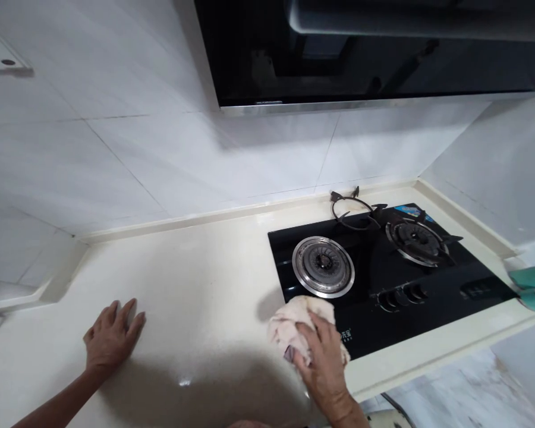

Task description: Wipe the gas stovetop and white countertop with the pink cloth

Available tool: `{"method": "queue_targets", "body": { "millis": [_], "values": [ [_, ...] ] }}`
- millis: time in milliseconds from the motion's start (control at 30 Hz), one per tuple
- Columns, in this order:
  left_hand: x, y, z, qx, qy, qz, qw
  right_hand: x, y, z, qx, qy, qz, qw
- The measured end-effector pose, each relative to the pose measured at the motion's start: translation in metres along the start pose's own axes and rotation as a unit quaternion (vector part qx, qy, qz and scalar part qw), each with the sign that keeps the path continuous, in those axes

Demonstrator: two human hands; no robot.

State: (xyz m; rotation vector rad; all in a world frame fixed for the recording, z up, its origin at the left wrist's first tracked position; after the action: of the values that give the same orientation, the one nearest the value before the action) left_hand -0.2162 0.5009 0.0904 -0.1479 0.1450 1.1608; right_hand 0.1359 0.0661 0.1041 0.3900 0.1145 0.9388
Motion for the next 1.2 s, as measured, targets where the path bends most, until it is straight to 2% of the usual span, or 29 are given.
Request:
{"method": "queue_targets", "body": {
  "millis": [67,167,267,400,567,700,833,967,1067,1200],
  "values": [
    [0.000,0.000,0.000,-0.001,-0.002,0.001,1.000,0.012,-0.023,0.004,-0.058,-0.016,-0.050,0.997],
    [-0.001,0.000,-0.001,0.002,-0.002,0.002,1.000,0.025,-0.040,-0.009,-0.131,-0.016,-0.095,0.987],
    [-0.001,0.002,-0.002,0.007,-0.002,0.005,1.000,0.038,-0.030,-0.027,-0.152,-0.018,-0.078,0.985],
    [0.002,0.007,-0.005,0.006,0.005,0.009,1.000,0.073,0.002,-0.040,-0.141,0.003,-0.015,0.990],
    [0.005,0.015,-0.009,-0.004,-0.001,0.010,1.000,0.157,0.027,-0.046,-0.111,0.021,0.037,0.993],
    [0.007,0.020,-0.014,-0.004,-0.013,0.010,1.000,0.236,0.026,-0.047,-0.099,0.027,-0.013,0.995],
    [0.008,0.023,-0.016,-0.009,-0.016,0.009,1.000,0.298,0.001,-0.044,-0.093,0.034,-0.042,0.994],
    [0.006,0.021,-0.015,-0.009,-0.028,0.000,1.000,0.337,-0.049,-0.034,-0.090,0.064,-0.049,0.993],
    [0.005,0.020,-0.014,-0.008,-0.039,-0.002,0.999,0.352,-0.092,-0.022,-0.090,0.078,-0.065,0.991],
    [0.005,0.022,-0.016,-0.003,-0.024,0.010,1.000,0.351,-0.139,-0.009,-0.090,0.078,-0.085,0.989]
  ]
}}
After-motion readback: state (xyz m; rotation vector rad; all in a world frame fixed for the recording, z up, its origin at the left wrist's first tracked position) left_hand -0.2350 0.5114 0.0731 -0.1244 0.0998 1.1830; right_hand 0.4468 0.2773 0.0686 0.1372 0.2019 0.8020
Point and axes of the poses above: each hand's wrist, its own x-axis towards the middle knuckle, its own z-axis out of the back of the hand, y = z × x, the point moved 3 cm from there along x, towards the middle knuckle, and after that the axes turned 12 degrees about y, right-handed, at the moved point
